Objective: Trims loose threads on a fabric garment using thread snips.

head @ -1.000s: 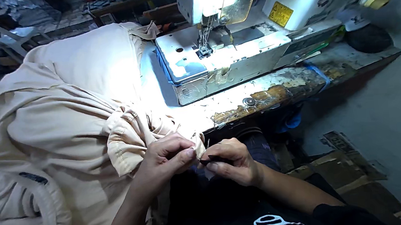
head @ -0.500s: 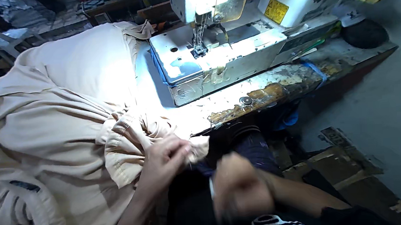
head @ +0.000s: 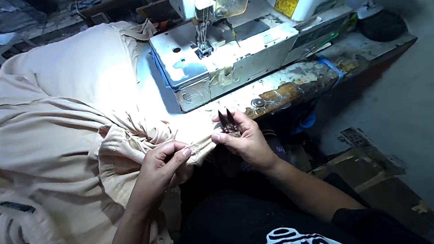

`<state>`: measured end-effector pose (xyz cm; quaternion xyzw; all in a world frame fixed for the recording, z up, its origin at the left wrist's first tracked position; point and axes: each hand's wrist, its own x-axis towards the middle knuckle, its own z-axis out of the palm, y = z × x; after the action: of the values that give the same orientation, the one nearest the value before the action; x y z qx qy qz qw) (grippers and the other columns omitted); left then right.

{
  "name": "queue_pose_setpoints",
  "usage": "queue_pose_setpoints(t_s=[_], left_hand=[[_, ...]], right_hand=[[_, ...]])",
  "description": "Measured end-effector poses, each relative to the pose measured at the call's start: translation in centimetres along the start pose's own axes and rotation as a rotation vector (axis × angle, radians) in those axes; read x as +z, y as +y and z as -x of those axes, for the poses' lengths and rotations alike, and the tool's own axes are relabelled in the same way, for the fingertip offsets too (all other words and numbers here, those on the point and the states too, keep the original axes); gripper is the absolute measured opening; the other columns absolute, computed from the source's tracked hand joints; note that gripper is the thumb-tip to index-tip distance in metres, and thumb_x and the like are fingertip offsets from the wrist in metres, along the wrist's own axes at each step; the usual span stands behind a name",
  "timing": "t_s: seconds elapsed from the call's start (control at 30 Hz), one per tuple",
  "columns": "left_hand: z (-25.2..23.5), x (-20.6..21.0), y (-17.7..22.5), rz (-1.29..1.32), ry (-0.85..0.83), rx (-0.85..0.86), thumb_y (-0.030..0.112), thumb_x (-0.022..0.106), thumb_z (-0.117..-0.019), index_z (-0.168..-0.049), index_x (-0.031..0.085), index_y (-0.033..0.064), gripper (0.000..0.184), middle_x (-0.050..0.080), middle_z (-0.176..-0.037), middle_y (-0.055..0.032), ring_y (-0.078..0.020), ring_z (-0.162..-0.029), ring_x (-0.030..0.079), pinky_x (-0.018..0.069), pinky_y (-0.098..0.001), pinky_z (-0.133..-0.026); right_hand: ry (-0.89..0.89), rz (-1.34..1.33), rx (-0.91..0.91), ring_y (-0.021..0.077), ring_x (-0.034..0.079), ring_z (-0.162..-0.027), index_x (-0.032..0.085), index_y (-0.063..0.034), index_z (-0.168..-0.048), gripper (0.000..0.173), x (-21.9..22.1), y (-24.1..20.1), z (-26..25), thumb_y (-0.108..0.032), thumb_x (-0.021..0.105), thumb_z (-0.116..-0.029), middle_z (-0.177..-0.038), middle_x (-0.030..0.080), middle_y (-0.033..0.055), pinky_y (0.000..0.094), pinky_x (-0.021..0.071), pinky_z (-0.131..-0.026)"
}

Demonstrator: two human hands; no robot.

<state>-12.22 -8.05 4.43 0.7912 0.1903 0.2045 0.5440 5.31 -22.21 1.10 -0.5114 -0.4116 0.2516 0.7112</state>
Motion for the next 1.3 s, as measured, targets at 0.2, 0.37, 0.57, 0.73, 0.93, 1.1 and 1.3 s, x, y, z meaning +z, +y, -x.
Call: queue_pose_setpoints(t_s=[0.2,0.37,0.57,0.73,0.93,1.1,1.3], left_hand=[[0.0,-0.1,0.1,0.021,0.011,-0.026,0.014,0.060,-0.0967,-0.090,0.073,0.0149,0.014,0.068,-0.083,0.0082,0.0010,-0.074,0.063,0.0529,-0.0145,-0.069],[0.0,0.1,0.2,0.016,0.014,-0.008,0.013,0.057,-0.0979,-0.096,0.074,0.0138,0.017,0.070,-0.088,0.0072,0.0001,-0.079,0.065,0.0541,-0.0157,-0.072],[0.0,0.5,-0.1,0.037,-0.001,0.035,0.014,0.062,-0.0973,-0.096,0.076,0.0132,0.014,0.070,-0.089,0.0072,-0.0007,-0.080,0.066,0.0552,-0.0160,-0.074],[-0.1,0.4,-0.1,0.025,0.085,-0.004,0.012,0.062,-0.0960,-0.093,0.074,0.0130,0.012,0.069,-0.083,0.0077,0.0004,-0.074,0.064,0.0545,-0.0158,-0.069],[0.0,0.5,0.1,0.142,0.076,-0.010,0.010,0.068,-0.0929,-0.093,0.074,0.0123,0.006,0.071,-0.085,0.0044,-0.0026,-0.076,0.067,0.0569,-0.0180,-0.072],[0.0,0.7,0.0,0.136,0.078,0.005,0.013,0.066,-0.0944,-0.093,0.075,0.0130,0.009,0.071,-0.084,0.0055,-0.0020,-0.076,0.066,0.0560,-0.0178,-0.072],[0.1,0.6,-0.2,0.138,0.087,0.015,0.014,0.068,-0.0937,-0.092,0.076,0.0135,0.008,0.071,-0.086,0.0061,-0.0015,-0.076,0.065,0.0552,-0.0169,-0.071]], right_hand=[[0.016,0.313,-0.215,-0.0003,0.057,-0.072,0.064,-0.0052,-0.128,0.029,0.5,0.2,1.5,-0.015,0.061,-0.1014,-0.109,0.063,0.0035,0.0150,0.0502,-0.062],[-0.030,0.354,-0.271,0.0002,0.065,-0.079,0.070,0.0041,-0.113,0.022,1.7,-0.1,1.9,-0.013,0.064,-0.0997,-0.094,0.072,0.0058,0.0154,0.0551,-0.073],[-0.053,0.326,-0.440,0.0055,0.062,-0.072,0.070,0.0040,-0.093,0.012,2.9,0.5,1.2,-0.006,0.064,-0.0948,-0.080,0.067,0.0077,0.0174,0.0519,-0.066],[-0.474,0.080,-0.560,0.0085,0.060,-0.070,0.066,0.0036,-0.092,0.015,1.4,-3.3,3.8,-0.009,0.061,-0.0997,-0.075,0.062,0.0108,0.0168,0.0486,-0.066],[-0.296,0.235,-0.063,-0.0021,0.054,-0.064,0.065,0.0032,-0.121,0.027,0.8,-1.6,2.9,-0.015,0.052,-0.1067,-0.087,0.065,0.0039,0.0131,0.0467,-0.058],[-0.236,0.230,0.002,-0.0021,0.053,-0.059,0.066,0.0033,-0.122,0.028,1.5,-0.9,2.7,-0.014,0.052,-0.1060,-0.080,0.064,0.0023,0.0132,0.0459,-0.055],[-0.228,0.249,0.015,-0.0019,0.053,-0.059,0.067,0.0025,-0.120,0.027,1.7,-0.4,2.5,-0.015,0.052,-0.1059,-0.078,0.064,0.0019,0.0132,0.0458,-0.056]])
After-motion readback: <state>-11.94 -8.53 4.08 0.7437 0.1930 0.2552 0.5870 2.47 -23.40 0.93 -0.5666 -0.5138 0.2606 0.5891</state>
